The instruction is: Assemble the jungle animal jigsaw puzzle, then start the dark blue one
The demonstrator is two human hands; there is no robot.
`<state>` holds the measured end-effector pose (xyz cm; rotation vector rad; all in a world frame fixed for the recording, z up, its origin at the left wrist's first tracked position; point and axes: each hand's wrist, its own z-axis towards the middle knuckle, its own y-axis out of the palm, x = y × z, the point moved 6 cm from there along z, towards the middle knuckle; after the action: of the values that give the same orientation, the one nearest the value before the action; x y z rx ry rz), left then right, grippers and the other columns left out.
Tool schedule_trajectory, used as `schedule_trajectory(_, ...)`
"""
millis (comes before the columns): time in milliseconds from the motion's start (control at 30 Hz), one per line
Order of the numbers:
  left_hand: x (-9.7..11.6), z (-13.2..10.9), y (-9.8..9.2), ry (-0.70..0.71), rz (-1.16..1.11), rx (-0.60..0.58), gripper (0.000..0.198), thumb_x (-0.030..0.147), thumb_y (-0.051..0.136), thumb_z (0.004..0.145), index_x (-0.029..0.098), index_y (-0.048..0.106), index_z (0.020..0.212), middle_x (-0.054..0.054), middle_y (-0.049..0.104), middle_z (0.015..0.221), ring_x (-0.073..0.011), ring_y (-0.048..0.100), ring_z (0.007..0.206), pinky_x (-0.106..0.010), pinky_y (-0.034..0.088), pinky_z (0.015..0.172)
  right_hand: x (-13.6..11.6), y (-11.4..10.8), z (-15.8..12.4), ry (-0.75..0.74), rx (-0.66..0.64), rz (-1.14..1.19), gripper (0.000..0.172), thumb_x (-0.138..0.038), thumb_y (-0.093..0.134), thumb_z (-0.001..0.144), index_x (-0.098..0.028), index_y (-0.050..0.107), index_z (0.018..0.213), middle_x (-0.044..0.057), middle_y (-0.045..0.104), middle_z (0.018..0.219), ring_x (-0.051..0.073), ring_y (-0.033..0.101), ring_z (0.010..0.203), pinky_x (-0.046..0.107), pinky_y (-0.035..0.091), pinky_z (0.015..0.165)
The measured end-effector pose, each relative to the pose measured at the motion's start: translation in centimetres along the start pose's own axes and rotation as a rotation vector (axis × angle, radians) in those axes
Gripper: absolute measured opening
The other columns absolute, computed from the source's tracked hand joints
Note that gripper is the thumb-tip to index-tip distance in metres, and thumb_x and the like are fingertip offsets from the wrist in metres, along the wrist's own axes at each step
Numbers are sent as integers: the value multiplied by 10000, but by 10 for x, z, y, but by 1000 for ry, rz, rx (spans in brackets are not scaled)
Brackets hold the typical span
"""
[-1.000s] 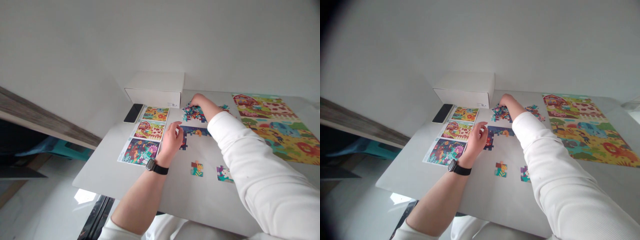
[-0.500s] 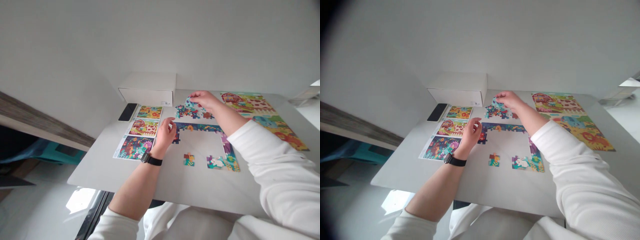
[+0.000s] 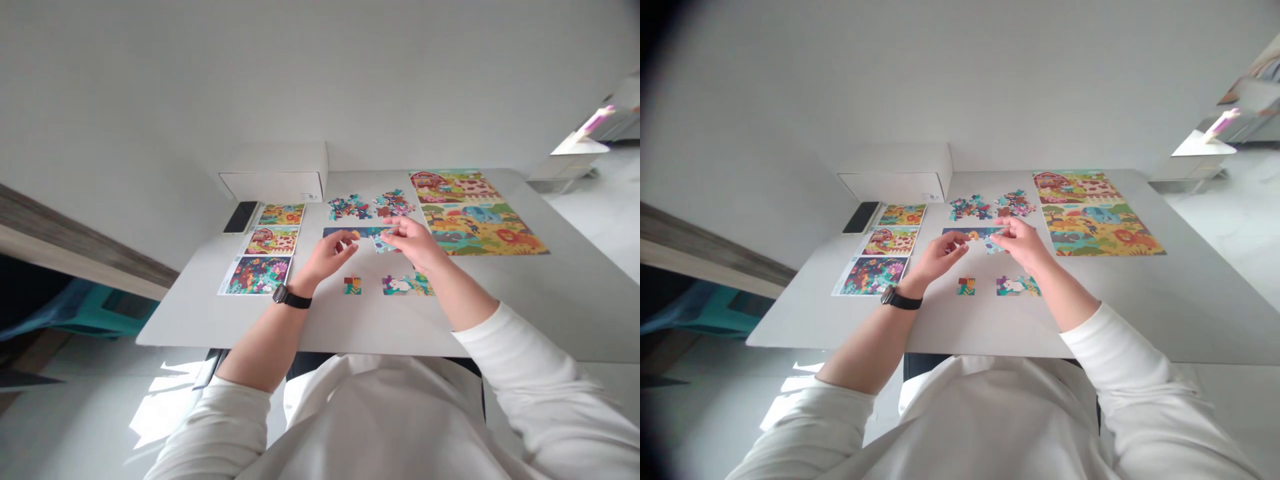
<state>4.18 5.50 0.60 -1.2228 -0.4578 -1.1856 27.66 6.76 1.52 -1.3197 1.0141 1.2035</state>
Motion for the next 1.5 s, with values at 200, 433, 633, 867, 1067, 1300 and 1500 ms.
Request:
schedule_trajectory(200,16,-10,12,-12,60,-27,331,435,706,975,196,743,1200,-43,753,999,-109,592,694,-246,495,681,25,21,-5,-67,8,-66,566,-531,883,744,-258,716,1211,-26,663,812,176,593,716,331,467,692)
schedule_trajectory(433,12,-8,28,-87,20,-96,174,362,703,918,195,743,951,-24,739,842,-128,587,698,-242,458,648,32,29,-8,-134,-74,-102,544,-494,850,772,-246,712,1237,4,729,887,199,645,799,359,499,791)
schedule_trajectory(633,-5,-9,25,-300,-311,-61,280,449,775,858,193,678,914,-22,740,837,-87,475,581,-234,366,534,26,26,-11,-87,-75,7,518,-616,816,789,-264,713,1155,31,745,968,221,681,895,352,529,811)
schedule_trajectory(867,-14,-11,25,-414,-469,-98,401,516,865,778,198,658,906,-6,716,820,-63,429,529,-229,328,481,30,26,-11,-29,-76,29,419,-598,842,735,-258,706,940,5,723,846,201,648,795,339,514,749)
schedule_trajectory(1067,-8,-13,24,-419,-439,-136,404,526,872,770,199,690,920,51,549,698,-64,423,528,-216,318,468,40,26,-7,-29,-55,35,430,-605,845,725,-250,734,941,-10,712,792,181,611,721,329,492,714)
schedule_trajectory(1300,-14,-11,23,-391,-418,-119,392,510,866,777,200,695,945,61,525,693,-63,411,513,-221,322,459,41,29,-8,-62,-86,-52,370,-569,820,780,-245,768,953,3,748,827,201,649,779,340,492,753)
schedule_trajectory(1500,-16,-11,22,-407,-393,-95,372,495,851,779,204,690,946,62,532,675,-69,437,507,-221,317,452,41,28,-9,-32,-77,-2,374,-569,814,768,-255,751,962,6,745,847,197,652,785,337,496,742)
